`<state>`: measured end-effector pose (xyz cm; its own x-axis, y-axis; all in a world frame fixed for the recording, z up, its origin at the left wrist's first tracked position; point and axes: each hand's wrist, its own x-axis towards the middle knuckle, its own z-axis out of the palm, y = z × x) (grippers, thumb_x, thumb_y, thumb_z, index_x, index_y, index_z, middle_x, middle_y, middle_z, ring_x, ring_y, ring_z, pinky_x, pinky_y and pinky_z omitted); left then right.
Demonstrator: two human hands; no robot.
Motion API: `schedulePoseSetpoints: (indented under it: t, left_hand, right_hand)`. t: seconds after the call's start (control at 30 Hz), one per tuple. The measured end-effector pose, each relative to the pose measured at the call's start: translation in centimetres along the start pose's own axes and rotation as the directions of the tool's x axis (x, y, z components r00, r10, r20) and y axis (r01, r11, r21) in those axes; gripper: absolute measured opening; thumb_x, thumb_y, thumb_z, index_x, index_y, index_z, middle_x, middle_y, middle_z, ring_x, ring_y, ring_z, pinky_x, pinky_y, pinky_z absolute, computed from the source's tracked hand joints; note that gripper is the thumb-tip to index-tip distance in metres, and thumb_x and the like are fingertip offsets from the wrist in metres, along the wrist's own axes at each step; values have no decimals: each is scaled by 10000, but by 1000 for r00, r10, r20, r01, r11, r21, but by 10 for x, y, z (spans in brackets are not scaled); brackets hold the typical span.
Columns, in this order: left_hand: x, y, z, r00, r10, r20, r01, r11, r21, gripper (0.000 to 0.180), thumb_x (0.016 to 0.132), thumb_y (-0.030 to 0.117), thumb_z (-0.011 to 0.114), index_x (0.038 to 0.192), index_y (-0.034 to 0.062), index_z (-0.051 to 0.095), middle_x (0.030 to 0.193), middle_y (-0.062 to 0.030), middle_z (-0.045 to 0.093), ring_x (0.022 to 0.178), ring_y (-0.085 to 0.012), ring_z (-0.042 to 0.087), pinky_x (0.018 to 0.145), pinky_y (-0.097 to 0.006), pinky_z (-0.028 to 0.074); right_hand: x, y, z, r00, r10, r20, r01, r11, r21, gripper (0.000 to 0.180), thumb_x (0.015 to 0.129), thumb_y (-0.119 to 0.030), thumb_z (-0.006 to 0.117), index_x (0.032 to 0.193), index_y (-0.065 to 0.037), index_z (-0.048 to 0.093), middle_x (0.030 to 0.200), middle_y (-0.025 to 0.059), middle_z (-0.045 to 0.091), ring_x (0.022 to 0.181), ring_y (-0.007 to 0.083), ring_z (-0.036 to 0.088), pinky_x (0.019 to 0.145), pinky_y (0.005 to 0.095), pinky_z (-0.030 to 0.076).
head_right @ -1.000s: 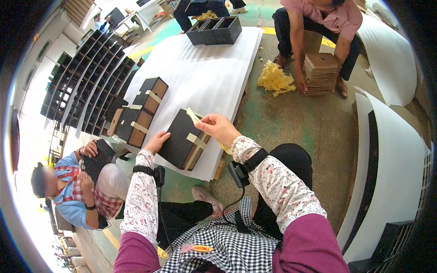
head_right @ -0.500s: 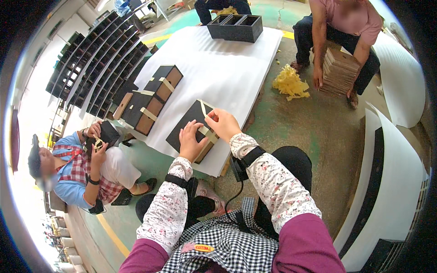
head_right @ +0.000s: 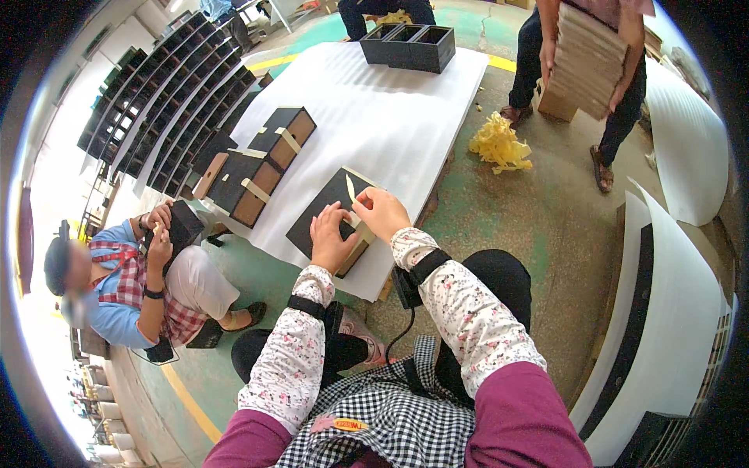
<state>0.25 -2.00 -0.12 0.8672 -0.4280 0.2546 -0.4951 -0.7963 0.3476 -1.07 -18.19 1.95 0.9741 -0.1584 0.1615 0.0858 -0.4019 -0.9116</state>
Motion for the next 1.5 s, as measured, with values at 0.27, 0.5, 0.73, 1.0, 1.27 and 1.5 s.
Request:
schedulePoseSetpoints:
  t: [0.27, 0.5, 0.73, 1.0, 1.27, 1.5]
  left_hand:
    - [-8, -9, -8, 996, -41, 76, 33, 994, 107, 811, 696, 356, 681, 1359, 107, 286, 1431, -91, 267, 1348, -236, 198, 1080, -511, 91]
    - [-13, -11, -2, 994, -94, 59, 79, 972, 220, 867, 708, 464, 655, 1381, 84, 262, 1448, -91, 250, 1354, -229, 189, 1081, -512, 78]
    - [-12, -12, -3, 995, -85, 58, 68, 967, 245, 888, 697, 423, 674, 1395, 102, 229, 1458, -74, 227, 1358, -220, 177, 1084, -510, 81]
    - [-10, -14, -5, 992, -91, 89, 69, 971, 229, 909, 700, 403, 691, 1408, 117, 199, 1468, -59, 204, 1362, -210, 161, 1086, -508, 85]
    - [1, -28, -9, 987, -55, 148, 31, 986, 165, 900, 697, 462, 668, 1405, 118, 229, 1460, -85, 232, 1356, -236, 190, 1076, -507, 111]
    - [43, -74, -43, 939, -107, 326, 140, 987, -79, 910, 682, 525, 644, 1395, 98, 272, 1446, -114, 267, 1343, -249, 230, 1081, -447, 144]
  right_hand:
    - [12, 11, 19, 893, -449, 33, 370, 691, -621, 87, 785, -147, 557, 762, -75, 600, 812, 70, 553, 773, 237, 594, 648, 343, 476]
    - [1, 7, 42, 866, -442, 234, 464, 531, -709, 90, 759, -139, 539, 736, -85, 608, 810, 48, 538, 749, 198, 581, 632, 335, 468]
    - [-25, 6, 17, 834, -424, 352, 544, 531, -650, 97, 751, -118, 532, 712, -62, 601, 756, 71, 546, 691, 234, 618, 590, 361, 490]
    - [-77, 24, -21, 840, -17, 542, 451, 577, -681, 112, 760, -100, 563, 815, -43, 641, 855, 107, 611, 778, 264, 634, 671, 364, 517]
    - [-99, 31, -47, 799, 109, 591, 375, 678, -632, 154, 790, -139, 548, 884, -55, 637, 898, 112, 609, 786, 282, 622, 692, 371, 512]
    - [-124, 1, -72, 925, 82, 372, -69, 997, -46, 365, 830, -264, 603, 1105, -25, 585, 1037, 153, 607, 841, 251, 614, 724, 360, 491]
